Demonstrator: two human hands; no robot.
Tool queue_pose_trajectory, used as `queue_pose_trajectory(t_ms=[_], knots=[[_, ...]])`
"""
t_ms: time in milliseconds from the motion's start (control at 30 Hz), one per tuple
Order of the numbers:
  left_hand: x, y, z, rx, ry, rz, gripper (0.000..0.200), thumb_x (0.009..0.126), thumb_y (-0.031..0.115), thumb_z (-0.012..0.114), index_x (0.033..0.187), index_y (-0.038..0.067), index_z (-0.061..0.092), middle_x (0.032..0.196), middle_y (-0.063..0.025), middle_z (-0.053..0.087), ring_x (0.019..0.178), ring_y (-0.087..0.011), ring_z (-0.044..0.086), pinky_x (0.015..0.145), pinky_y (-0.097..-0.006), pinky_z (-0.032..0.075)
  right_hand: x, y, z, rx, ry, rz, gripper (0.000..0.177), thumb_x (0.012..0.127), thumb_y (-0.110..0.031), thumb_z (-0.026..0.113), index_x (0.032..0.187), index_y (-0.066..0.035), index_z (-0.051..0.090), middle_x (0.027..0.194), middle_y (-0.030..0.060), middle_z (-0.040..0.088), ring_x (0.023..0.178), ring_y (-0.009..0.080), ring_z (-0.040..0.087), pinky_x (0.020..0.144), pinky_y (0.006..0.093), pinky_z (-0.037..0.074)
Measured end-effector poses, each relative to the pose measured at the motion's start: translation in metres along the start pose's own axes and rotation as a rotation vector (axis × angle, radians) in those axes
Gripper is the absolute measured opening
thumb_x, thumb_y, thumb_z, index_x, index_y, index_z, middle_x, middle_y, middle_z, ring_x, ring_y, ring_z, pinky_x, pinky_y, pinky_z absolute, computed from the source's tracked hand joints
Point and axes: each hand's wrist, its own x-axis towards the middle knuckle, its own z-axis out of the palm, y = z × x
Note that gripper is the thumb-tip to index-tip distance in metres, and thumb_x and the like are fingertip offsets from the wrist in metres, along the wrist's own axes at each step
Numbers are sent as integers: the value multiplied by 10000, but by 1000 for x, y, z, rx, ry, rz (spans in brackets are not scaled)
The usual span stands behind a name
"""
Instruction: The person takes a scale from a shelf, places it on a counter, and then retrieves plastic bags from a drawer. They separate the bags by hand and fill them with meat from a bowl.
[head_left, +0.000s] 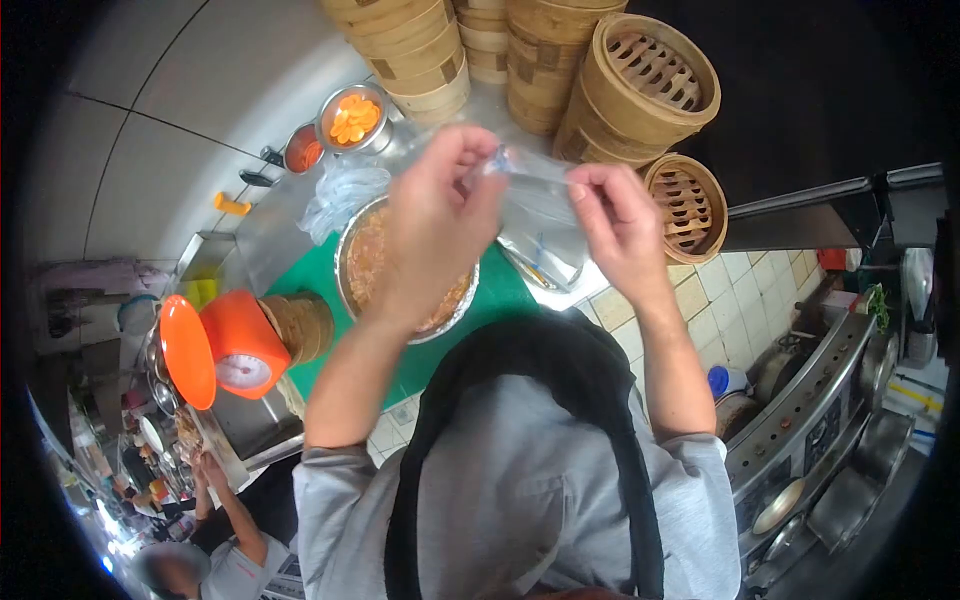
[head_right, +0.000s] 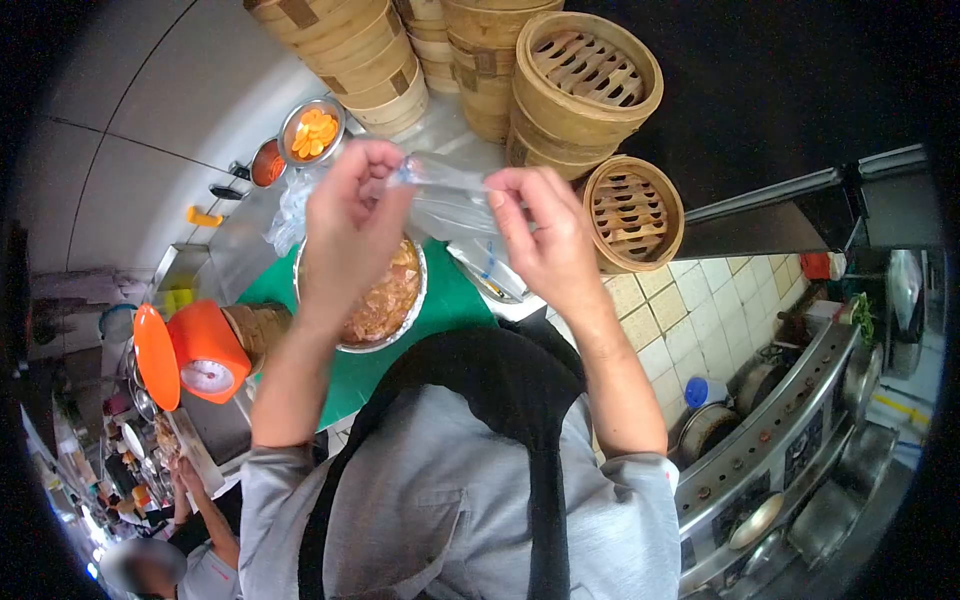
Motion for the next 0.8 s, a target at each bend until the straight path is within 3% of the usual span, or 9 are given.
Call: queue_pose_trajectory(t_ms=[133, 200, 267, 367, 400, 467, 567, 700, 800], knots=[[-21, -20, 17, 255, 44, 274, 243, 883, -30, 664, 1119, 22, 633, 1052, -60, 642, 978, -165, 629, 823, -262, 520, -10, 9, 15, 417, -62, 192, 143, 1033, -97, 597, 1141, -13, 639, 1012, 48, 677, 869, 142, 646, 741, 277, 540], [-25, -36, 15, 460, 30, 422, 261, 885, -44, 646, 1141, 2, 627, 1055, -39, 648, 1018, -142, 622, 846, -248, 517, -10, 4, 12, 779, -44, 329, 195, 1063, -122, 550, 1229, -26, 585, 1017, 37, 670, 883, 113, 641, 760, 277, 549], [-23, -58, 10, 349, 45, 261, 258, 905, -80, 611, 1156, -21, 613, 1054, -50, 664, 995, -135, 639, 876, -254, 522, -8, 0, 9, 1173, -19, 463, 217, 1065, -128, 545, 1260, -36, 563, 1009, 43, 667, 879, 111, 642, 758, 278, 552], [-7, -78, 8, -73, 55, 93, 243, 926, -96, 589, 1147, -3, 627, 1077, -81, 688, 924, -143, 671, 830, -275, 555, -19, 25, 10, 1316, -144, 472, 269, 1057, -170, 569, 1293, -45, 532, 997, 41, 660, 886, 116, 640, 768, 278, 547], [-3, -73, 2, -159, -16, -93, 247, 924, -84, 601, 1155, 2, 627, 1088, -86, 693, 940, -146, 675, 837, -279, 557, -21, 27, 10, 1353, -177, 505, 278, 1054, -181, 576, 1292, -45, 532, 991, 40, 657, 896, 116, 638, 782, 277, 543], [6, -53, -11, -327, -159, -464, 258, 921, -60, 625, 1169, 10, 626, 1112, -96, 703, 973, -154, 683, 851, -287, 560, -25, 16, 10, 1208, -131, 481, 328, 1027, -164, 628, 1309, -35, 522, 990, 15, 623, 950, 89, 604, 850, 254, 506], [5, -29, -8, -523, -227, -544, 284, 919, -28, 651, 1197, 13, 617, 1137, -117, 710, 987, -173, 700, 862, -281, 556, -31, 10, 7, 753, -123, 323, 354, 994, -92, 672, 1313, -27, 532, 1051, -8, 604, 958, 62, 563, 868, 230, 474], [-19, -23, 1, -641, -406, -433, 288, 944, 29, 670, 1223, 11, 601, 1093, -94, 711, 958, -158, 699, 840, -288, 558, -34, 22, 10, 516, -36, 288, 247, 1020, -85, 629, 1254, -18, 583, 1038, -17, 619, 940, 59, 571, 831, 217, 480], [-28, -22, -4, -325, -479, -379, 235, 976, 100, 673, 1191, 19, 627, 1039, -52, 707, 928, -118, 675, 823, -269, 542, -35, 27, 5, 772, 24, 385, 250, 1044, -110, 591, 1280, -27, 577, 1025, -11, 630, 923, 60, 585, 819, 222, 491]])
